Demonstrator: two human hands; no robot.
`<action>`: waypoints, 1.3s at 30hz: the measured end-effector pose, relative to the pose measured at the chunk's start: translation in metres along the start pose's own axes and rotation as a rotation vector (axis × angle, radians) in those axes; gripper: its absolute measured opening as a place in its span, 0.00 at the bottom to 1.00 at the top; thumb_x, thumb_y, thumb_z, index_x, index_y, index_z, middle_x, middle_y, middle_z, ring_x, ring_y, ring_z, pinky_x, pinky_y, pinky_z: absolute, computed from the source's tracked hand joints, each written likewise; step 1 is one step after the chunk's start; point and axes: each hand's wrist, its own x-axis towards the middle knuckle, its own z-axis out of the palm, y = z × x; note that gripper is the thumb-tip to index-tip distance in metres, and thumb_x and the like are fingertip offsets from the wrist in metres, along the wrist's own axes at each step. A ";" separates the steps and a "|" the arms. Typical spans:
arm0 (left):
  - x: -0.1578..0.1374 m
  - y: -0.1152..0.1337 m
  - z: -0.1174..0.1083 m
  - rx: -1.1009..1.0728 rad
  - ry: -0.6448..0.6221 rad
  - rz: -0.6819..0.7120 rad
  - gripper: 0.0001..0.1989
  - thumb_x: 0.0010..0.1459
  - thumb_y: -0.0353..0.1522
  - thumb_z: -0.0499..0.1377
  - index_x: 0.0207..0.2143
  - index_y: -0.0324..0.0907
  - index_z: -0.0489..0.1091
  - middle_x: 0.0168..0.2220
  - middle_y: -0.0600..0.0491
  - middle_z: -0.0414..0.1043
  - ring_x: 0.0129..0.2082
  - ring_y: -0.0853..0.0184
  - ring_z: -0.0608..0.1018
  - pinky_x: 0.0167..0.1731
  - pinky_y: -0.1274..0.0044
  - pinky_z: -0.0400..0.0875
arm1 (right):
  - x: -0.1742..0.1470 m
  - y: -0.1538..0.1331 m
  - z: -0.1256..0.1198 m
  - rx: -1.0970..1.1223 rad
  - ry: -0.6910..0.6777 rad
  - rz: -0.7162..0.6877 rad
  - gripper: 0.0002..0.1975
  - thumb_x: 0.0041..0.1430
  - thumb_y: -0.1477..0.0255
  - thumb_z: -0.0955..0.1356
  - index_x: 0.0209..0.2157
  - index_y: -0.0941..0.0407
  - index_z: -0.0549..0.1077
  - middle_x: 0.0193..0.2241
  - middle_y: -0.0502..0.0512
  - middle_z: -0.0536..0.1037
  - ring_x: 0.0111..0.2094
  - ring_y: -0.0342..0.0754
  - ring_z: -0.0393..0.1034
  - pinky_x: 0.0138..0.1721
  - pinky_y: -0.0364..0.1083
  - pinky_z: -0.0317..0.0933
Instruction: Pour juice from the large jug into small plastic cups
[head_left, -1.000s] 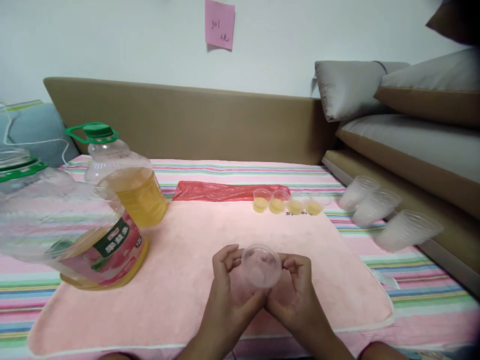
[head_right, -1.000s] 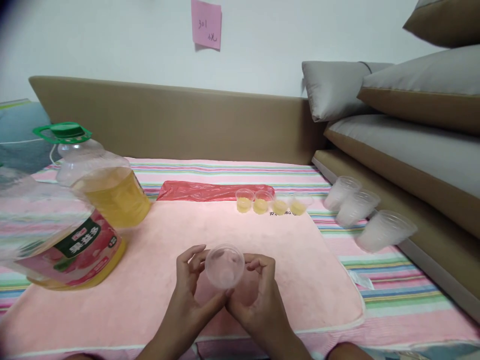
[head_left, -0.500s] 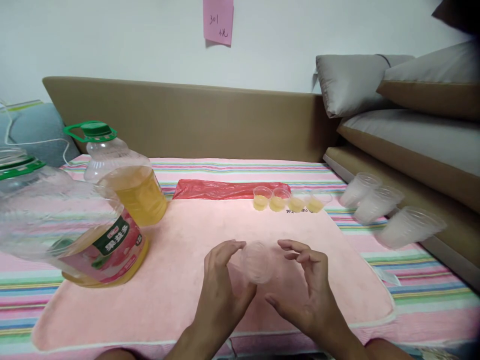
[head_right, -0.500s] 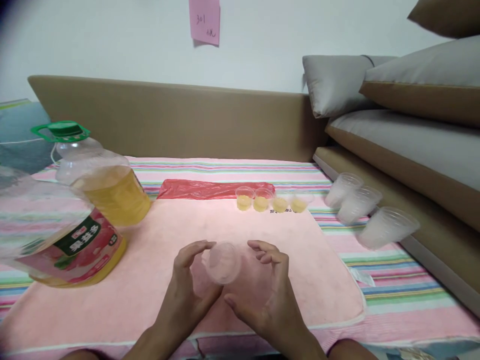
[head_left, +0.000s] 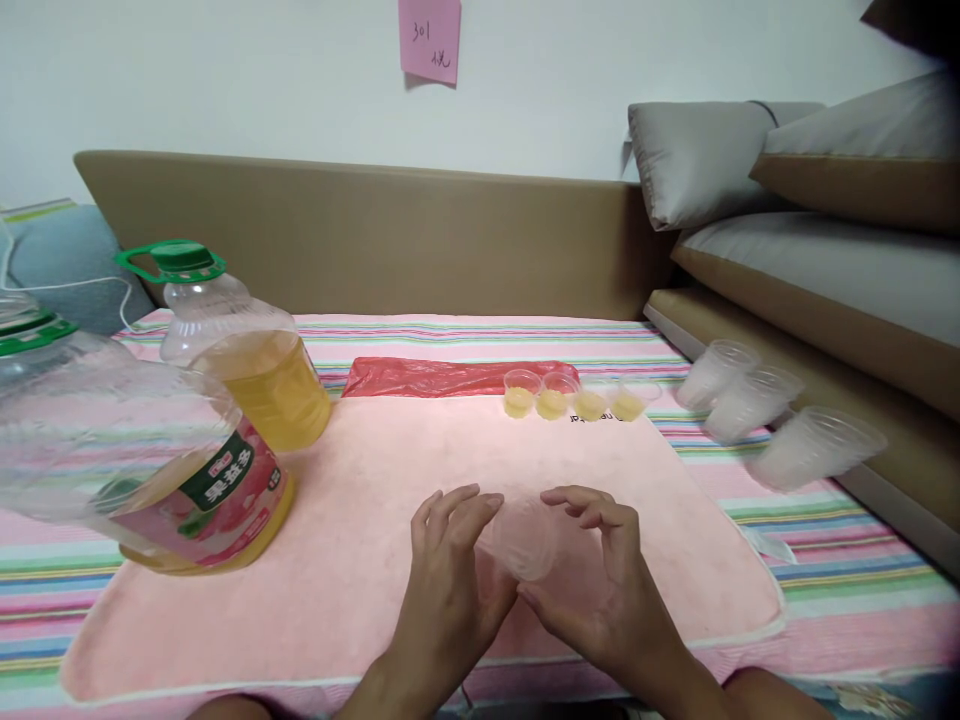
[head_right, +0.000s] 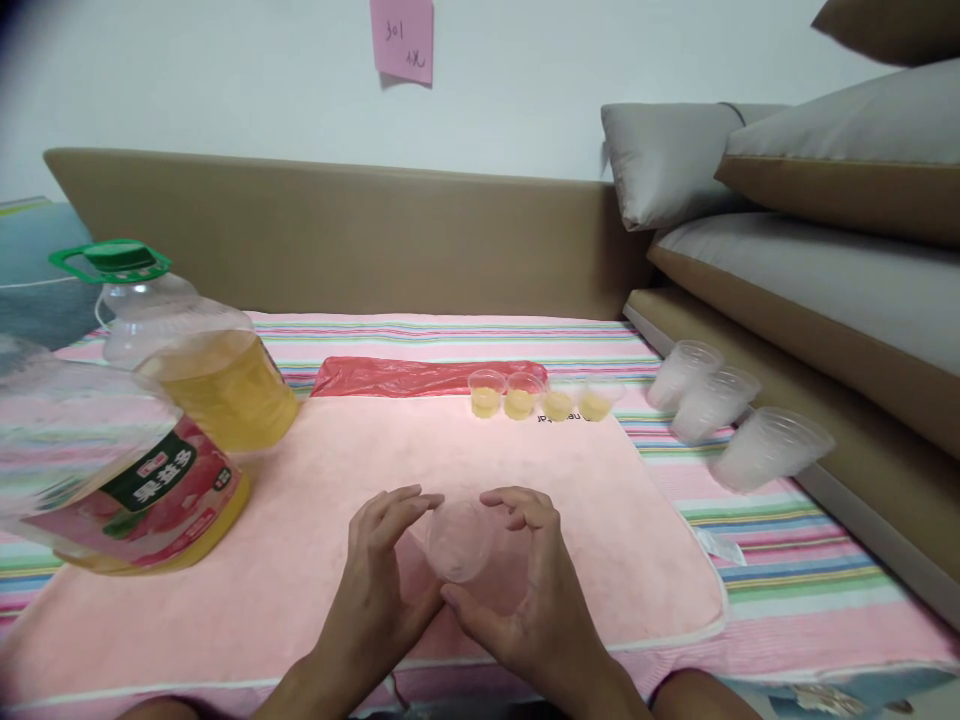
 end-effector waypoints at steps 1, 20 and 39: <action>0.000 0.000 0.000 0.000 -0.001 0.000 0.32 0.58 0.19 0.62 0.63 0.39 0.59 0.58 0.45 0.72 0.61 0.58 0.68 0.64 0.63 0.58 | 0.000 0.000 0.000 0.000 0.001 0.002 0.32 0.60 0.72 0.77 0.59 0.47 0.59 0.58 0.57 0.67 0.58 0.58 0.64 0.56 0.60 0.60; -0.002 0.002 0.001 0.046 -0.035 -0.031 0.31 0.59 0.22 0.63 0.62 0.41 0.58 0.57 0.46 0.75 0.62 0.57 0.68 0.69 0.60 0.47 | 0.004 -0.006 0.003 -0.098 0.070 -0.078 0.32 0.58 0.74 0.74 0.59 0.49 0.60 0.55 0.59 0.70 0.59 0.61 0.64 0.60 0.65 0.59; 0.020 -0.035 -0.024 0.188 0.151 -0.211 0.33 0.58 0.32 0.69 0.61 0.44 0.57 0.55 0.42 0.74 0.57 0.47 0.76 0.59 0.47 0.62 | 0.058 0.000 -0.089 -0.009 0.343 -0.074 0.28 0.57 0.72 0.78 0.45 0.48 0.55 0.49 0.60 0.75 0.57 0.63 0.71 0.63 0.69 0.54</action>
